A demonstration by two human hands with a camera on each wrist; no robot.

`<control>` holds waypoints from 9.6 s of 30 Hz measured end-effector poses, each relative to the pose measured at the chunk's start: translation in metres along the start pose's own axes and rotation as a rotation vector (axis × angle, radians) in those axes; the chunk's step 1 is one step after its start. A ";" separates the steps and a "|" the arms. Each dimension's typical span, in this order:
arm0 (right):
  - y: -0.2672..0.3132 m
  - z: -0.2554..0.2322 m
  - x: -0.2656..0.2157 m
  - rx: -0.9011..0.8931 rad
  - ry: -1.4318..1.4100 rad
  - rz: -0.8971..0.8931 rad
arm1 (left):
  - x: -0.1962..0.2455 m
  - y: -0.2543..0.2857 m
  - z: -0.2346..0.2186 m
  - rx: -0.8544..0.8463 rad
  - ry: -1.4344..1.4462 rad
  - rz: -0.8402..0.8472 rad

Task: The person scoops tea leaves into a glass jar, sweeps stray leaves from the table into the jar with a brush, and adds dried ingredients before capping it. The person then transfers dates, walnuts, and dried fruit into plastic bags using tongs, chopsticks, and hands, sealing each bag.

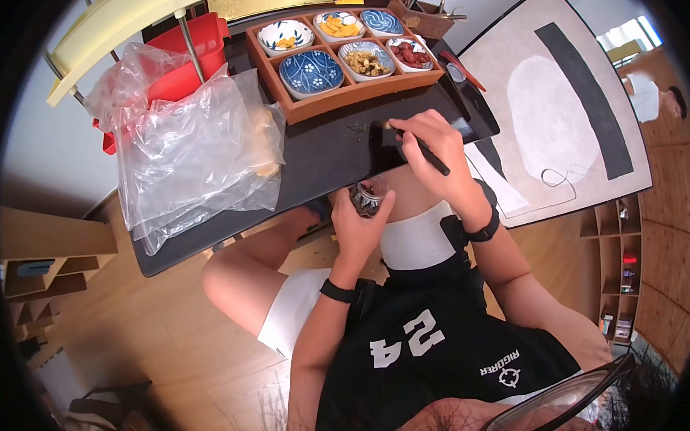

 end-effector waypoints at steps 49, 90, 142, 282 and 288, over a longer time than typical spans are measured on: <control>0.010 -0.002 -0.045 -0.081 -0.027 -0.027 | -0.007 -0.007 0.003 -0.003 -0.037 0.068; 0.003 -0.005 -0.046 -0.078 -0.026 0.028 | -0.002 -0.004 0.002 -0.001 -0.061 0.039; 0.017 -0.015 -0.070 -0.157 -0.157 0.067 | 0.002 -0.003 0.003 0.001 -0.030 0.069; 0.238 -0.444 0.162 0.361 0.324 0.987 | 0.094 -0.074 0.042 -0.346 -0.165 0.068; 0.027 -0.453 0.098 -0.048 0.466 0.707 | 0.092 -0.076 0.036 -0.350 -0.037 0.068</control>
Point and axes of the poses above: each hand's wrist, its own y-axis away from the middle knuckle, its own z-axis out of the palm, x = y × z, the point moved 7 cm from there along -y, towards the middle knuckle, and after that the axes turned 8 degrees about -z, right-handed, at the moved point
